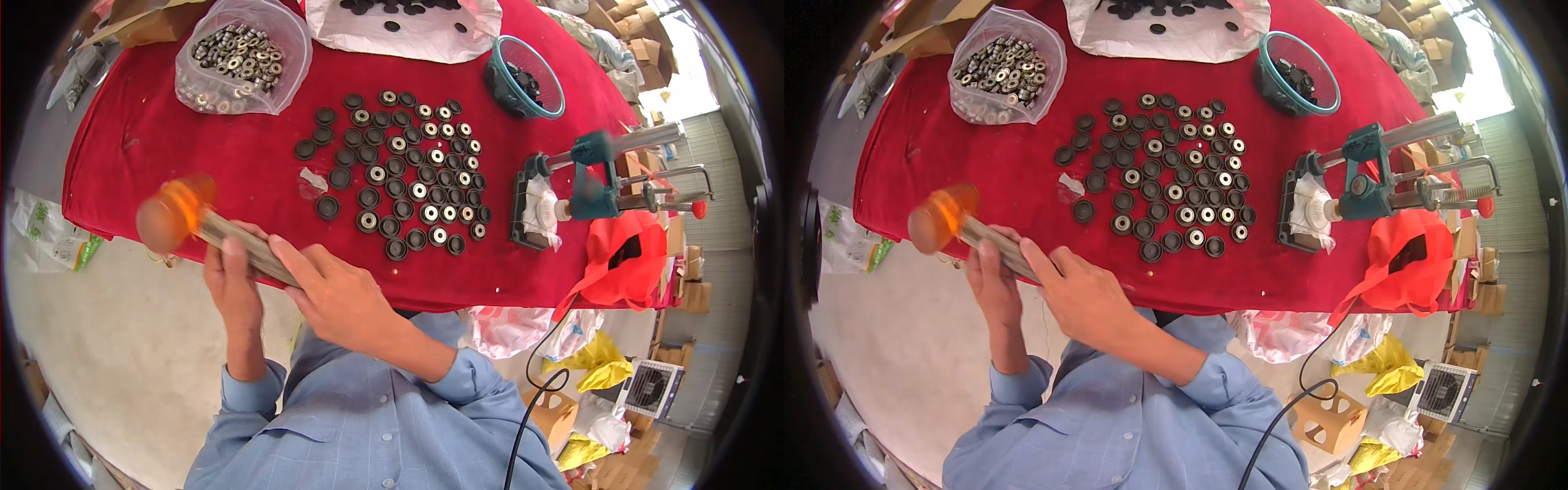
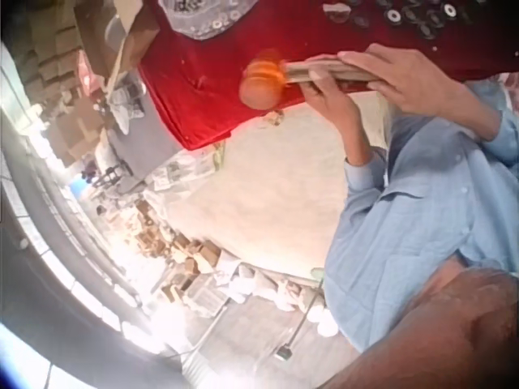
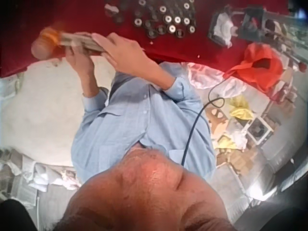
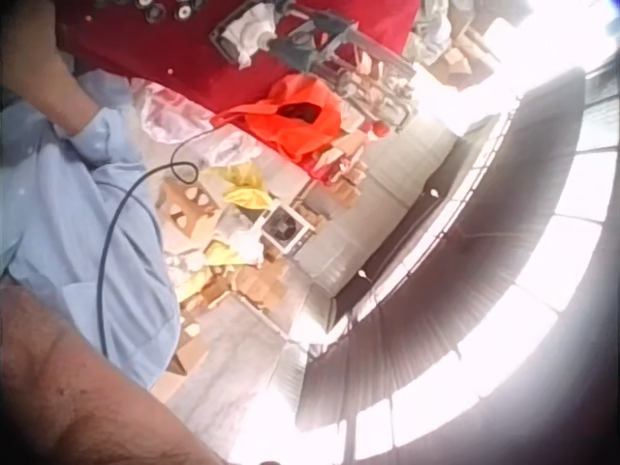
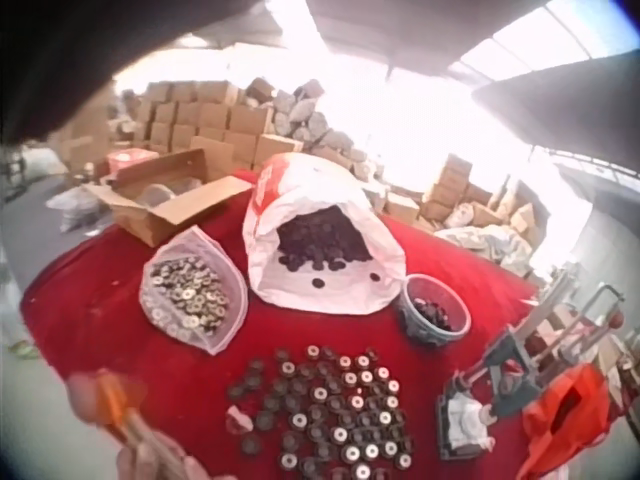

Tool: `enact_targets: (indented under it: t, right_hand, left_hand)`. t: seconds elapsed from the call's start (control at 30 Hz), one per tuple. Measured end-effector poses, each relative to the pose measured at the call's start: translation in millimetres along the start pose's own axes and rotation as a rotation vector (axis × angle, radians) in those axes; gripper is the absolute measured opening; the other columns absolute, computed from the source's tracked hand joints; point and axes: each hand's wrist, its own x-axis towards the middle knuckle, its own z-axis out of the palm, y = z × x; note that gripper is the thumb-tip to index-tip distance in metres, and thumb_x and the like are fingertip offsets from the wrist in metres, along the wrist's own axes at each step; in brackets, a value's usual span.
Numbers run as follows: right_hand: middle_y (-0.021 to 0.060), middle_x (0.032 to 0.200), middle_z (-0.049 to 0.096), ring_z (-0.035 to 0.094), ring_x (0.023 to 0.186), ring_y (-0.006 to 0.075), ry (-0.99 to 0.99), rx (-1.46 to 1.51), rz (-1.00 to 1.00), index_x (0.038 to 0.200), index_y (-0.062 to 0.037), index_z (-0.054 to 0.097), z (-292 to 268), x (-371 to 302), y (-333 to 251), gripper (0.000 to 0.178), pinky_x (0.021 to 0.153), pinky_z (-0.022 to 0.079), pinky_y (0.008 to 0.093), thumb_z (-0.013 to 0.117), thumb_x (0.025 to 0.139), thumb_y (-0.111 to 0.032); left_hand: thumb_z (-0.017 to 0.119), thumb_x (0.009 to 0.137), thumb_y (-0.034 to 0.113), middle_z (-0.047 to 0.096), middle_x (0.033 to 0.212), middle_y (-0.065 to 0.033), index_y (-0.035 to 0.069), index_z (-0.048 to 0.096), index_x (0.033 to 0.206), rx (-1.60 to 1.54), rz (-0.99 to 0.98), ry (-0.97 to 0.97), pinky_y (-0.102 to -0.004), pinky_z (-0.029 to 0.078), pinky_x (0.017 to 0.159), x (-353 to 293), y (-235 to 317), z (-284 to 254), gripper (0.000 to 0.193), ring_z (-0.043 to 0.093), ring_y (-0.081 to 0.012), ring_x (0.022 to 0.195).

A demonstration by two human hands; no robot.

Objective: The person assembles small metal rings into black plastic components using a rubber mallet and a manual press.

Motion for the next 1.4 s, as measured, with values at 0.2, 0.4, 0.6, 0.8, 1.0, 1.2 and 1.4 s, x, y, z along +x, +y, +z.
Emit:
enact_targets:
  t: [0.2,0.4,0.6,0.8,1.0,1.2,1.4]
  right_hand:
    - [0.0140,0.112,0.069,0.073,0.094,0.0297,-0.049,-0.007,0.009,0.147,-0.0095,0.064,-41.7,-65.6,44.5,0.055,0.077,0.062,0.0415,0.078,0.094,-0.012]
    - [0.0163,0.112,0.071,0.074,0.089,0.0322,0.421,-0.018,0.334,0.130,-0.0043,0.073,-83.4,-104.7,109.6,0.035,0.074,0.061,0.0396,0.074,0.096,0.000]
    - [0.0141,0.110,0.066,0.070,0.081,0.0268,0.469,-0.082,0.422,0.132,-0.0039,0.072,-84.8,-105.4,142.0,0.040,0.069,0.059,0.0369,0.079,0.093,0.000]
    - [0.0121,0.110,0.065,0.070,0.079,0.0254,0.446,-0.107,0.398,0.124,-0.0040,0.073,-86.0,-103.9,146.6,0.035,0.065,0.058,0.0369,0.083,0.090,-0.001]
    - [0.0100,0.102,0.068,0.070,0.077,0.0201,0.508,0.122,0.461,0.117,-0.0037,0.074,-91.6,-103.4,145.8,0.031,0.063,0.056,0.0316,0.083,0.088,0.004]
    - [0.0102,0.104,0.071,0.073,0.082,0.0234,0.637,0.023,0.243,0.110,-0.0039,0.075,-78.9,-77.3,146.9,0.025,0.067,0.059,0.0335,0.082,0.088,0.005]
    - [0.0092,0.107,0.072,0.073,0.092,0.0287,0.562,-0.153,0.103,0.109,-0.0046,0.076,-68.1,-80.6,154.4,0.023,0.076,0.062,0.0392,0.082,0.087,0.001]
  left_hand:
    - [0.067,0.108,0.048,0.063,0.084,0.0026,0.008,0.069,0.106,0.468,0.115,0.374,-0.0264,0.041,0.055,102.1,34.9,-51.5,0.040,0.054,-0.0066,0.067]
    - [0.075,0.099,0.053,0.072,0.087,-0.0076,-0.004,0.076,0.114,0.996,0.314,0.470,-0.0361,0.051,0.069,237.3,50.8,-141.4,0.059,0.067,-0.0182,0.077]
    - [0.067,0.091,0.076,0.079,0.116,-0.0262,-0.005,0.077,0.122,1.467,0.064,0.429,-0.0489,0.056,0.099,330.3,37.4,-194.5,0.087,0.076,-0.0402,0.114]
    - [0.067,0.096,0.073,0.079,0.119,-0.0238,0.002,0.079,0.121,1.554,0.228,0.545,-0.0495,0.055,0.099,312.4,30.1,-196.7,0.076,0.075,-0.0404,0.113]
    - [0.076,0.103,0.018,0.071,0.100,-0.0050,0.004,0.076,0.115,1.165,0.751,0.192,-0.0286,0.051,0.074,116.4,25.7,-22.6,0.018,0.062,-0.0135,0.082]
    - [0.089,0.085,0.006,0.071,0.107,-0.0130,0.004,0.078,0.109,0.920,0.532,-0.313,-0.0346,0.058,0.075,-37.9,-33.1,99.6,0.027,0.072,-0.0273,0.093]
    - [0.091,0.082,0.004,0.068,0.106,-0.0134,0.002,0.078,0.115,0.909,0.537,-0.440,-0.0346,0.056,0.067,-51.1,-53.3,121.9,0.035,0.069,-0.0262,0.088]
